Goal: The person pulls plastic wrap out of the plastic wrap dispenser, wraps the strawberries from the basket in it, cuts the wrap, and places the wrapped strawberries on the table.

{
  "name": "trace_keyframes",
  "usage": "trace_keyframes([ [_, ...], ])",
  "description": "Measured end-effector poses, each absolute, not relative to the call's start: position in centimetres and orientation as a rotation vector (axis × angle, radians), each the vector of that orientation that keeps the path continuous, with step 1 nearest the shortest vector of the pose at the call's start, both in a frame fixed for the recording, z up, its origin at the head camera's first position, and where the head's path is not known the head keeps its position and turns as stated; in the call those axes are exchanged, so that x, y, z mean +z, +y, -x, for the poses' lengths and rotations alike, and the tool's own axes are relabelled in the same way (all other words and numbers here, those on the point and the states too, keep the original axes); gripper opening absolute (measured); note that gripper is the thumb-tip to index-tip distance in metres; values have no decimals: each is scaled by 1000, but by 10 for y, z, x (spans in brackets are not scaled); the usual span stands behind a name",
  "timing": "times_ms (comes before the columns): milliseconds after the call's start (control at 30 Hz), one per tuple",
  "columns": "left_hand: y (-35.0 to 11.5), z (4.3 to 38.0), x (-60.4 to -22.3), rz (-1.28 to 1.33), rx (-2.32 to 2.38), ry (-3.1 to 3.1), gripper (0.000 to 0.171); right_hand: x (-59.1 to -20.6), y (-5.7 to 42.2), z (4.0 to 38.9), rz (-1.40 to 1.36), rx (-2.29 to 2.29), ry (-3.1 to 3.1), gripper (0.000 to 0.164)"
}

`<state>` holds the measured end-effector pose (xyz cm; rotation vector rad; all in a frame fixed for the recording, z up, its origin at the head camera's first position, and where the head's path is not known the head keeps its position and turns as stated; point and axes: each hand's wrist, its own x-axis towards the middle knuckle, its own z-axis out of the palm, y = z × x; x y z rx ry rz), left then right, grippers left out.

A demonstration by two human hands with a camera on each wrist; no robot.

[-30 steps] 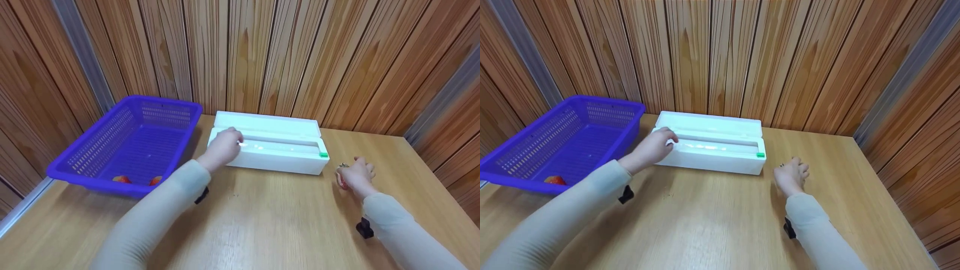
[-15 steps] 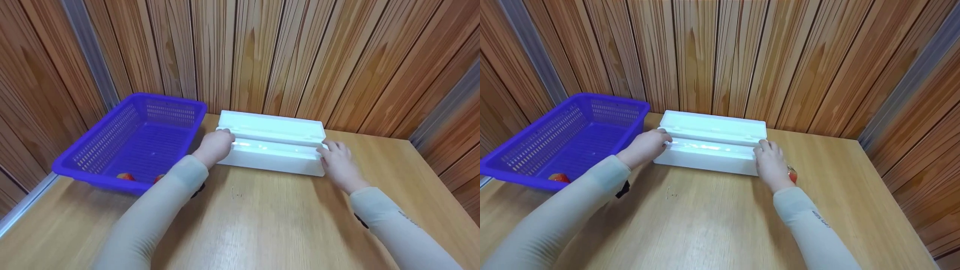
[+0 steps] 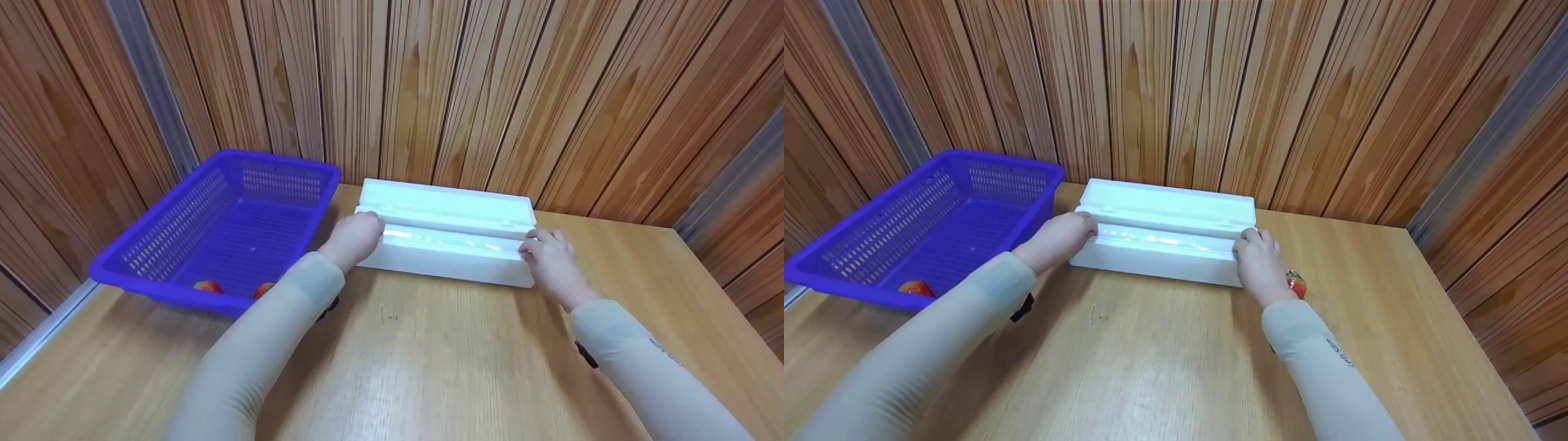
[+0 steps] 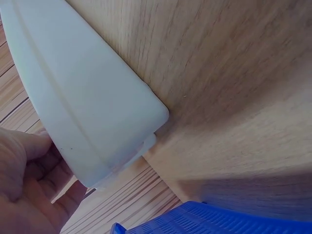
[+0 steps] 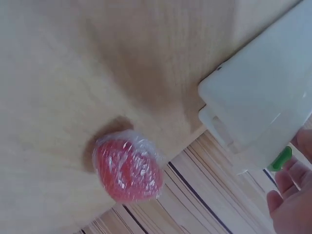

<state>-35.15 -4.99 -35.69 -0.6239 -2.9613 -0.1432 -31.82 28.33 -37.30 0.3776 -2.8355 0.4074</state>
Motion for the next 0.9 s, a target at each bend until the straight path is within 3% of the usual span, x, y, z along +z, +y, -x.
trace_keyframes([
  [300, -48, 356, -359, 522, -260, -3006, 20, -368, 286, 326, -122, 867, -2931, 15],
  [567, -42, 360, -360, 437, -326, -3051, 24, -365, 279, 334, -96, 801, -2874, 15],
  [900, -28, 366, -364, 417, -375, -3031, 30, -355, 274, 341, 87, 1073, -2884, 26],
])
